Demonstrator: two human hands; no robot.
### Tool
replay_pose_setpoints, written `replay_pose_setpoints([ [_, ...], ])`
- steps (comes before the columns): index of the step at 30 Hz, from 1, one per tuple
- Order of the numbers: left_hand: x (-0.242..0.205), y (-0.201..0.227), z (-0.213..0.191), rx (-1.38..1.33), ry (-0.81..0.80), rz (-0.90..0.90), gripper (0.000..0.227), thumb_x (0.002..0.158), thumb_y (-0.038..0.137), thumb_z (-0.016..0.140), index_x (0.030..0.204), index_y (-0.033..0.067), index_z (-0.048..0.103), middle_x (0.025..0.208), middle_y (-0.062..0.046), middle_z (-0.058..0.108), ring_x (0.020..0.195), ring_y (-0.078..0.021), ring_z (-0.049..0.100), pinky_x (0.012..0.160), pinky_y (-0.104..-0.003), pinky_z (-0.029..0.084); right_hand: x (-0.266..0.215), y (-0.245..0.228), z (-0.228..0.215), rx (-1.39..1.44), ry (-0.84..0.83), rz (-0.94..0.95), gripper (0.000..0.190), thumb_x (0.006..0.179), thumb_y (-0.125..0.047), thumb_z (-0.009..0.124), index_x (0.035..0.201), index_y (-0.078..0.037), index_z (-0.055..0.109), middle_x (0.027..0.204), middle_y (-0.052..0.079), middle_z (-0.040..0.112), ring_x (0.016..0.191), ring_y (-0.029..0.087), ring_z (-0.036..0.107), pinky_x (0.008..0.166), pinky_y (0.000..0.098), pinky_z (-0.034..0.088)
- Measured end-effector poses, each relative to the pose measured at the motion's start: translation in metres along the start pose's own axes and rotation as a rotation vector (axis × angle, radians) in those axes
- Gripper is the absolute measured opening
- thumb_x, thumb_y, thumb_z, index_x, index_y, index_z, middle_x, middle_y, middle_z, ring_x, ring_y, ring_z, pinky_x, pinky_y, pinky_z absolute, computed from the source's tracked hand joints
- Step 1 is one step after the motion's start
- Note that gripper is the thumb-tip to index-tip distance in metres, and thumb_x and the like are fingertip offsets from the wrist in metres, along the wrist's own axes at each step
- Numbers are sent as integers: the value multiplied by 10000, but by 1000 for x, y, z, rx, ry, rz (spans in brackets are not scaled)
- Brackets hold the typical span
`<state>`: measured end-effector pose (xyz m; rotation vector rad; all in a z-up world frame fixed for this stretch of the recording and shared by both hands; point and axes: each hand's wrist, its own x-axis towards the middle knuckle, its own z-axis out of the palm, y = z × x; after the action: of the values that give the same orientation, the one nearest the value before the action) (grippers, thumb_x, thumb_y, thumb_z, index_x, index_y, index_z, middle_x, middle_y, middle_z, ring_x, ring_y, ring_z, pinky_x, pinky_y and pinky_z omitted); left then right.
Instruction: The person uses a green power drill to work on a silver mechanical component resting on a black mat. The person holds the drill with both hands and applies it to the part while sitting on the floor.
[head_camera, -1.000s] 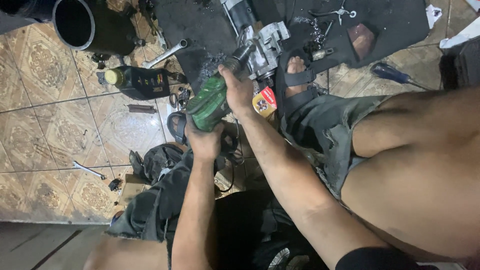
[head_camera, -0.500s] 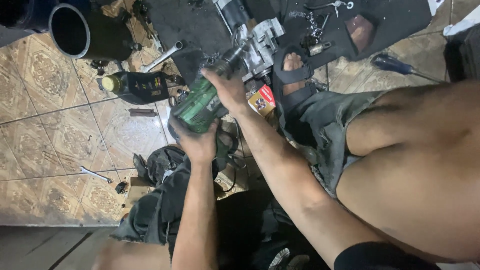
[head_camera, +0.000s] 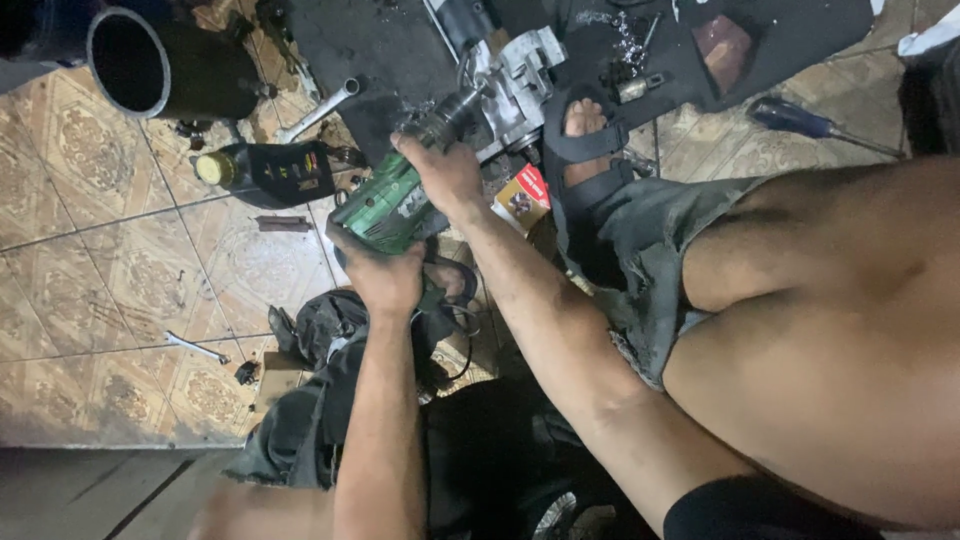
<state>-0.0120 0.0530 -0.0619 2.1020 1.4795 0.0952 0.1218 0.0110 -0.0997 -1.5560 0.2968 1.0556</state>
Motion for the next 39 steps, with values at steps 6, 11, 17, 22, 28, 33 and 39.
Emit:
replay_pose_setpoints([
  [6,-7,14,-7,-15,-11,-11,1122,649,198,808,1562,161,157,1369,-237,603,1304,-434,578,1166,-604,428,-3,-4,11,-33,38,12,934,696,-691,718,1148,126,708,1176,315,689,1223,430,641,944,553,542],
  [11,-5,3,-4,23,-4,-57,1083,634,226,805,1538,203,209,1390,-197,579,1312,-430,562,1163,-616,415,-15,-18,3,-29,28,-3,876,720,-639,722,1099,152,719,1150,362,683,1187,461,653,925,555,555],
  [17,-12,8,-9,22,-34,-148,1049,622,261,824,1499,234,248,1435,-163,547,1361,-388,526,1216,-576,365,-12,-6,6,-32,56,-42,832,707,-659,716,950,136,752,1042,361,711,1117,476,678,789,583,560],
  [22,-14,9,-9,42,-28,-135,1018,615,261,845,1477,222,305,1413,-143,581,1339,-381,543,1193,-567,383,-17,-15,-1,-42,16,-42,867,743,-686,679,991,143,735,1078,373,692,1122,475,679,825,584,589],
  [28,-28,27,-13,52,-41,-131,980,648,202,818,1464,184,276,1416,-180,578,1342,-377,550,1208,-537,395,-7,21,4,-17,-25,56,985,781,-710,686,1305,119,597,1295,332,619,1261,443,612,943,582,547],
  [33,-37,53,-17,64,-35,-29,1058,689,162,847,1526,-70,242,1507,-336,423,1433,-477,410,1280,-569,262,40,68,2,20,50,-17,692,827,-708,700,997,-38,740,848,127,715,839,274,731,687,483,543],
  [39,-35,12,-5,32,-58,-29,1116,692,191,792,1587,51,140,1190,-248,683,1137,-451,667,946,-608,559,-8,38,-13,2,18,-31,836,836,-671,666,1237,62,634,1325,269,601,1315,395,562,1085,583,482],
])
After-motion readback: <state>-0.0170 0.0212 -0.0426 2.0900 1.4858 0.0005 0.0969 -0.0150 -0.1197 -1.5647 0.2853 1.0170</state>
